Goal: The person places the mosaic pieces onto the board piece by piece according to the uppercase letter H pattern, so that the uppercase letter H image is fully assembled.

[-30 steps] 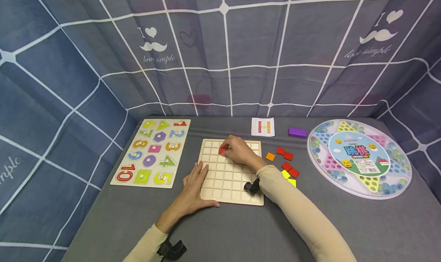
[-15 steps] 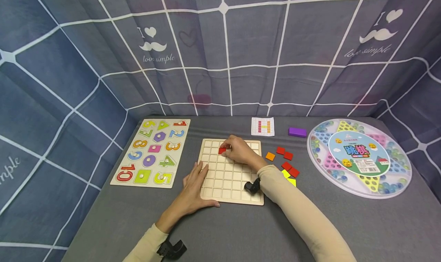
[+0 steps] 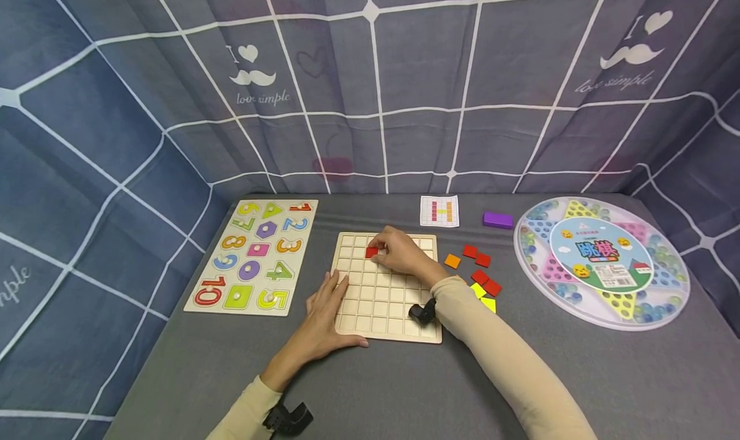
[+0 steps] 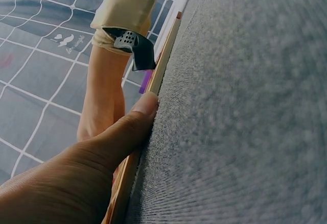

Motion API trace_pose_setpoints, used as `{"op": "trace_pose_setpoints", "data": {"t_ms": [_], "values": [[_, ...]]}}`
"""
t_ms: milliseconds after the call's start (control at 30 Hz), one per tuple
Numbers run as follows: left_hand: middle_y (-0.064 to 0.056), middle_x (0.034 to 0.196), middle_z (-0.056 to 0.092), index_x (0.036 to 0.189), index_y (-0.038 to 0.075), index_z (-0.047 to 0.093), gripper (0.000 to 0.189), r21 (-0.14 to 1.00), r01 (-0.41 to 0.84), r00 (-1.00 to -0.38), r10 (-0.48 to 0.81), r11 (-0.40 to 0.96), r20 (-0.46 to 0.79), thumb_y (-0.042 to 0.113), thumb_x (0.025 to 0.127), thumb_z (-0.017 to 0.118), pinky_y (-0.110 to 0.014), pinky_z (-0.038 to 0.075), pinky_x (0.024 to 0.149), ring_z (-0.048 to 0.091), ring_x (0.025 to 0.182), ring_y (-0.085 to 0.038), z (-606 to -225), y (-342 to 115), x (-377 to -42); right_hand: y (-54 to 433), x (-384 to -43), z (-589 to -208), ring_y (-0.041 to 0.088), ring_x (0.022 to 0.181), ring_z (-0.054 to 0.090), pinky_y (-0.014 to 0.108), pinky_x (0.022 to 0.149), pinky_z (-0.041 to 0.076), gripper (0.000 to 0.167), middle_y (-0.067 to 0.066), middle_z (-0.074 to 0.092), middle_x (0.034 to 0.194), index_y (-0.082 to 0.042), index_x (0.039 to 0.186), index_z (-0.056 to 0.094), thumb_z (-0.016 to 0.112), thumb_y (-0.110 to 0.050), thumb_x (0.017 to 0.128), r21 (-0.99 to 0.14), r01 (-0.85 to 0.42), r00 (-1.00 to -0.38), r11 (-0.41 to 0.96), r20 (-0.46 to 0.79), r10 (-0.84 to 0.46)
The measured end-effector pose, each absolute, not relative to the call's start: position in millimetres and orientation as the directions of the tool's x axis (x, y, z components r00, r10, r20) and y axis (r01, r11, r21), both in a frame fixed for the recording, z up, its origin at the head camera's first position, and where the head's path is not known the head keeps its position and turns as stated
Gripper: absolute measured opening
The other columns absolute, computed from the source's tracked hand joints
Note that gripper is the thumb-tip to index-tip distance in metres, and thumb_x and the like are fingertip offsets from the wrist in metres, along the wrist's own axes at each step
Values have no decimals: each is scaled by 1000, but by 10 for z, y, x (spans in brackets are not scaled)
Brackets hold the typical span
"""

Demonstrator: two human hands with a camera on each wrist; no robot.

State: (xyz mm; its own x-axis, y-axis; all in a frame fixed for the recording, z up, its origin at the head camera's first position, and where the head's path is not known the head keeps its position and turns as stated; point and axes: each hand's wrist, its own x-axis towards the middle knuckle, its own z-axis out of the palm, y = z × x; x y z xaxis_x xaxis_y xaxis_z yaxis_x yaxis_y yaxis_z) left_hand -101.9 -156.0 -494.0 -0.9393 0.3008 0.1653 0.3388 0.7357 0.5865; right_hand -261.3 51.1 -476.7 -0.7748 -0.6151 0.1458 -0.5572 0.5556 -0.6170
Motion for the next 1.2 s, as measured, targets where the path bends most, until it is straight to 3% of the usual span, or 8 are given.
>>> {"op": "trace_pose_setpoints", "data": {"t_ms": [267,467,667,833,1033,1200], "values": [[-26,159,20,153,1,29,125,572,369,-929,308,733,205,49,56,92,-62,20,104,11,149,-44,-4968,-1545,-1019,539,-2570,-4741,14,78,54,30,72,45,33,8,61,99,-4,116,70,75,-16,86,-607,-573,-764,550,154,-626],[-25,159,22,152,1,30,126,571,362,-932,297,737,208,49,55,93,-60,21,103,14,149,-44,-4996,-1552,-1003,597,-2528,-4723,20,92,60,35,83,49,37,9,63,104,-4,122,66,72,-13,87,-596,-605,-727,528,143,-672],[-26,159,21,152,0,30,125,580,364,-931,290,729,221,48,54,93,-60,20,102,14,148,-45,-5015,-1581,-998,821,-2429,-4682,23,97,55,39,86,43,33,9,65,106,-7,120,68,71,-14,88,-593,-632,-715,499,198,-671],[-26,159,20,152,1,30,125,586,364,-931,291,724,219,47,55,93,-59,19,102,13,149,-45,-5012,-1592,-1000,1183,-2342,-4734,25,100,54,42,87,42,31,8,66,109,-7,118,69,72,-12,88,-626,-590,-771,510,250,-585],[-26,159,20,152,0,30,125,589,375,-927,299,716,226,46,55,94,-59,18,102,13,149,-45,-5001,-1594,-1005,1652,-2253,-4828,26,113,50,48,95,41,28,5,64,117,-14,119,68,70,-14,91,-672,-432,-888,602,200,-415],[-27,159,20,152,-1,30,124,575,391,-920,312,718,237,44,55,94,-60,18,102,14,148,-46,-5003,-1578,-1019,1898,-2241,-4857,26,110,47,46,92,39,28,6,64,116,-13,117,69,71,-11,90,-667,-386,-922,637,248,-299]]}}
